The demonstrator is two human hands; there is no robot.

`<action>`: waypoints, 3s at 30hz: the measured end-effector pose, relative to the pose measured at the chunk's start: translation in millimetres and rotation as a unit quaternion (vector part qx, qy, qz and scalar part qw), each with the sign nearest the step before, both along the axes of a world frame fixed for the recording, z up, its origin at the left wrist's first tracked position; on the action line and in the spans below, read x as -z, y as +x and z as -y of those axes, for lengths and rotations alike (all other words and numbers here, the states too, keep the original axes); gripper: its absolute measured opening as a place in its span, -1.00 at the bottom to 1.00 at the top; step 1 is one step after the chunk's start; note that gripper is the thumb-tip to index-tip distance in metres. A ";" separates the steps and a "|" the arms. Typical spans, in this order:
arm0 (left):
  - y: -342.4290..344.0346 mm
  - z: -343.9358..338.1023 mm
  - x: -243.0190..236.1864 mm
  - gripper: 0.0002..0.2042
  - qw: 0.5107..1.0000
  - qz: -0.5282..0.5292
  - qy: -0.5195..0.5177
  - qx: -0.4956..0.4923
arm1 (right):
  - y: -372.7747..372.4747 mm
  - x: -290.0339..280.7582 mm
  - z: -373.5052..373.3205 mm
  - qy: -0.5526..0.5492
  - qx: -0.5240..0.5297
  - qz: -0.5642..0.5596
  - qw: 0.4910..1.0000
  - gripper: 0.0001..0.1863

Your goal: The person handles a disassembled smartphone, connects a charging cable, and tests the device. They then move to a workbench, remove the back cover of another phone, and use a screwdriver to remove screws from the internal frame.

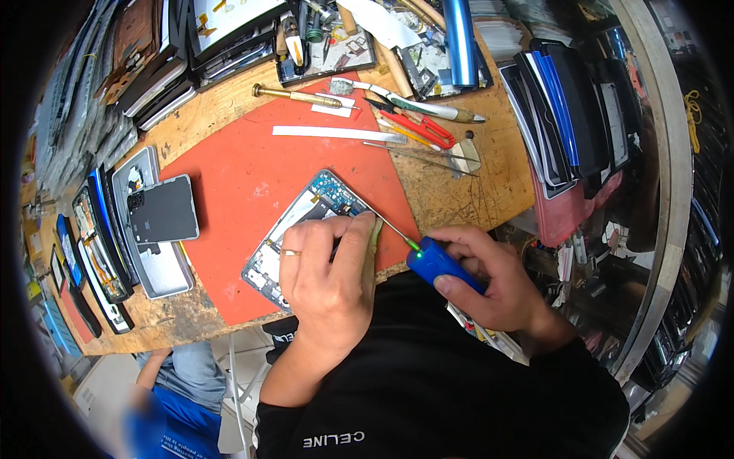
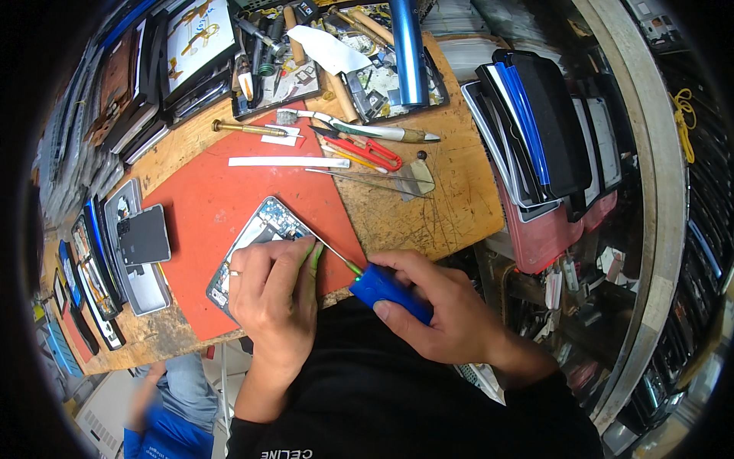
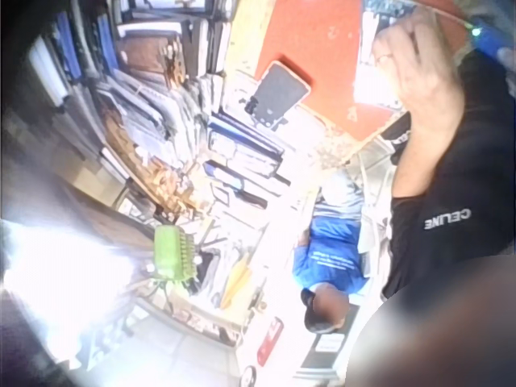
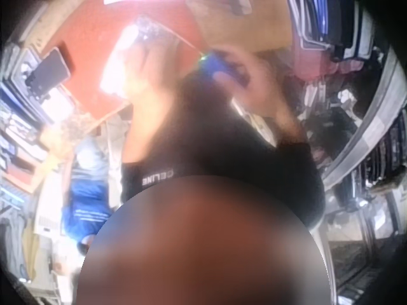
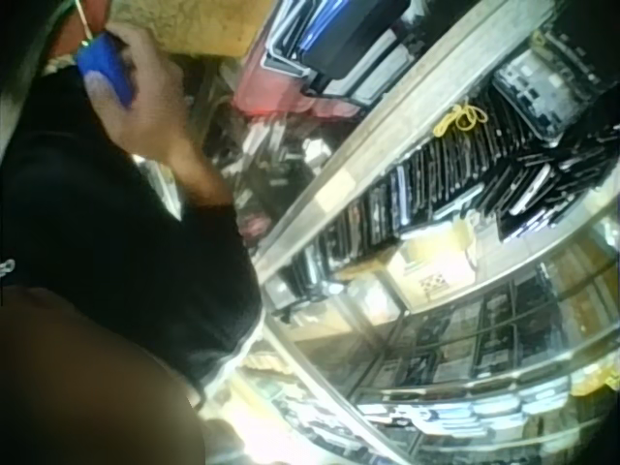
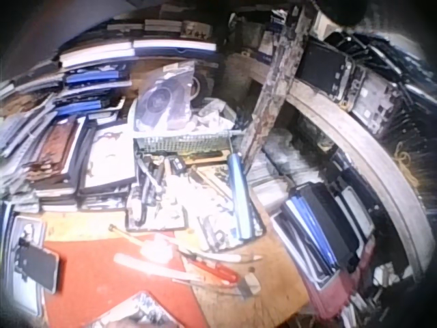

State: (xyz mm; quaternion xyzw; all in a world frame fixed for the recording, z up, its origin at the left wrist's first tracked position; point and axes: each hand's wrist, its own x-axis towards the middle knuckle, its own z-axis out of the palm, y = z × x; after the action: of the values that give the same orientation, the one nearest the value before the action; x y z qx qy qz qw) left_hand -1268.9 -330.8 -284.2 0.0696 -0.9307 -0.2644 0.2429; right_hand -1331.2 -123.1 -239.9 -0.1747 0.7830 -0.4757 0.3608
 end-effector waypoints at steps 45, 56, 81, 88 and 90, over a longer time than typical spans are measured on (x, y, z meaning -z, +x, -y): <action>147.6 124.2 -46.9 -0.85 0.979 0.018 -0.186 -0.078 | -2.6 -6.2 3.5 -0.071 -0.134 0.338 0.929 -0.46; 118.1 73.6 4.3 -0.79 0.999 0.030 0.034 -0.010 | 38.9 -1.1 17.6 -0.047 -0.129 0.250 0.958 -0.50; 120.4 80.4 4.1 -0.77 0.999 0.003 0.022 -0.030 | 91.7 10.2 65.5 -0.115 -0.015 0.299 0.947 -0.39; 117.0 81.0 6.5 -0.76 0.999 -0.008 0.011 -0.030 | 70.9 0.3 71.8 -0.115 0.024 0.440 0.890 -0.42; 114.6 79.1 3.9 -0.76 0.999 0.010 0.020 -0.038 | 66.5 -2.6 69.7 -0.116 0.020 0.450 0.885 -0.43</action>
State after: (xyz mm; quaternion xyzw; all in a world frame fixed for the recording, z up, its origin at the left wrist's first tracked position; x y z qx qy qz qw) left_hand -1154.2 -409.9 -288.1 0.1121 -0.9244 -0.2727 0.2421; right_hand -1264.7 -192.7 -237.4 0.0328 0.4791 -0.5976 0.6420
